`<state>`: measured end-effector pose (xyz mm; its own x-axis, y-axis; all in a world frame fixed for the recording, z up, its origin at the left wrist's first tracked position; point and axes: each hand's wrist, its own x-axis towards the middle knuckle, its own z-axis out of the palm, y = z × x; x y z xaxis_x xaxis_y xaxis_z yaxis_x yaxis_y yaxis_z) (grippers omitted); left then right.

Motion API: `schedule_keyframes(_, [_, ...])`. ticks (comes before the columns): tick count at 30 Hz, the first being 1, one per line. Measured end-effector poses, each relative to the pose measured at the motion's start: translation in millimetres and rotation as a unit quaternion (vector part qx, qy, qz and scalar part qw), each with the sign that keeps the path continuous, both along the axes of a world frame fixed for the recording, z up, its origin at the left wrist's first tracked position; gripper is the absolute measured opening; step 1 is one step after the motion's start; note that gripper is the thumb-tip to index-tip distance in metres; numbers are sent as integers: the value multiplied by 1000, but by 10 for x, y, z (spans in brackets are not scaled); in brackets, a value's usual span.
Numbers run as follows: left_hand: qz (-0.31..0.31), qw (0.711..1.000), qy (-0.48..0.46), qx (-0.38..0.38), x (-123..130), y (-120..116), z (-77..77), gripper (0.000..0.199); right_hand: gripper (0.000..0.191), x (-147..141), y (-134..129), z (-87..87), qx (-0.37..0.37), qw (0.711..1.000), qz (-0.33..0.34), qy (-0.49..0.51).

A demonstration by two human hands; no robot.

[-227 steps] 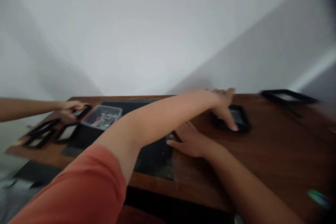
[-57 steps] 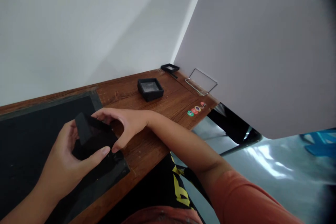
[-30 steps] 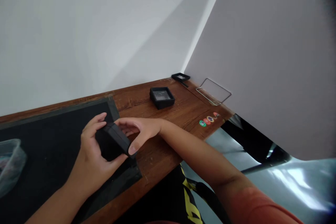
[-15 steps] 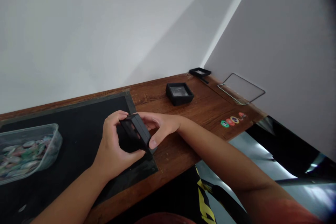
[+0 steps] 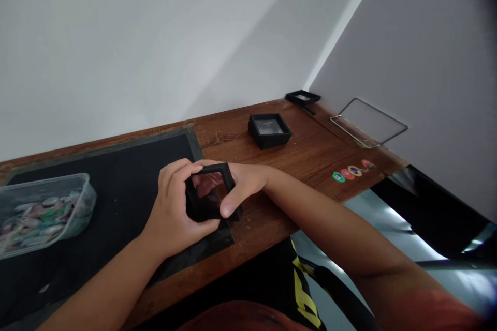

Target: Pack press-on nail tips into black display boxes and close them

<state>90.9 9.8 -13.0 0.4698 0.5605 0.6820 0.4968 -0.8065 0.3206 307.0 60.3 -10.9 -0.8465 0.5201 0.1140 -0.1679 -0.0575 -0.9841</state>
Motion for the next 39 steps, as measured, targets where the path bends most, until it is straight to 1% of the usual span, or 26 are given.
schedule_keyframes(5, [-21, 1000, -9, 21, 14, -44, -13, 80, 76, 52, -26, 20, -56, 997, 21, 45])
schedule_keyframes(8, [-49, 998, -23, 45, 22, -67, -12, 82, 77, 50, -35, 11, -69, 994, 36, 71])
schedule_keyframes(11, [-74, 996, -24, 53, 20, -83, -8, 81, 80, 38, -21, 2, -46, 994, 60, 81])
schedule_keyframes(13, [-86, 995, -26, 36, 15, -89, -11, 83, 85, 38, -14, 14, -12, 994, 72, 83])
schedule_keyframes(15, [-91, 995, -37, 15, 8, -86, -25, 90, 92, 49, -24, 52, 20, 993, 74, 93])
schedule_keyframes(17, [-82, 995, -57, -6, 1, -71, -50, 104, 95, 76, -53, 117, 53, 993, 54, 92])
schedule_keyframes(20, [-45, 996, -69, -37, -7, -41, -86, 131, 92, 152, -106, 236, 141, 988, -27, 62])
schedule_keyframes(22, [-30, 996, -51, -67, -8, -32, -94, 140, 91, 222, -131, 297, 188, 978, -75, 44])
schedule_keyframes(24, [-38, 993, -37, -103, -6, -33, -87, 138, 89, 288, -143, 329, 196, 975, -97, 34])
schedule_keyframes(26, [-51, 990, -41, -129, -5, -39, -76, 131, 88, 331, -145, 335, 185, 977, -98, 33])
schedule_keyframes(28, [-56, 989, -55, -129, -15, -40, -73, 125, 86, 341, -133, 326, 184, 978, -97, 33])
schedule_keyframes(30, [-53, 990, -53, -119, -39, -34, -90, 124, 87, 323, -104, 311, 200, 974, -101, 28])
schedule_keyframes(33, [-38, 992, -15, -120, -85, -23, -153, 126, 96, 278, -46, 277, 221, 968, -116, 11])
schedule_keyframes(35, [-16, 991, 3, -130, -102, -21, -204, 131, 102, 244, -15, 246, 211, 970, -123, 2])
schedule_keyframes(39, [19, 984, -12, -179, -89, -29, -274, 140, 106, 154, -5, 159, 189, 973, -131, -6])
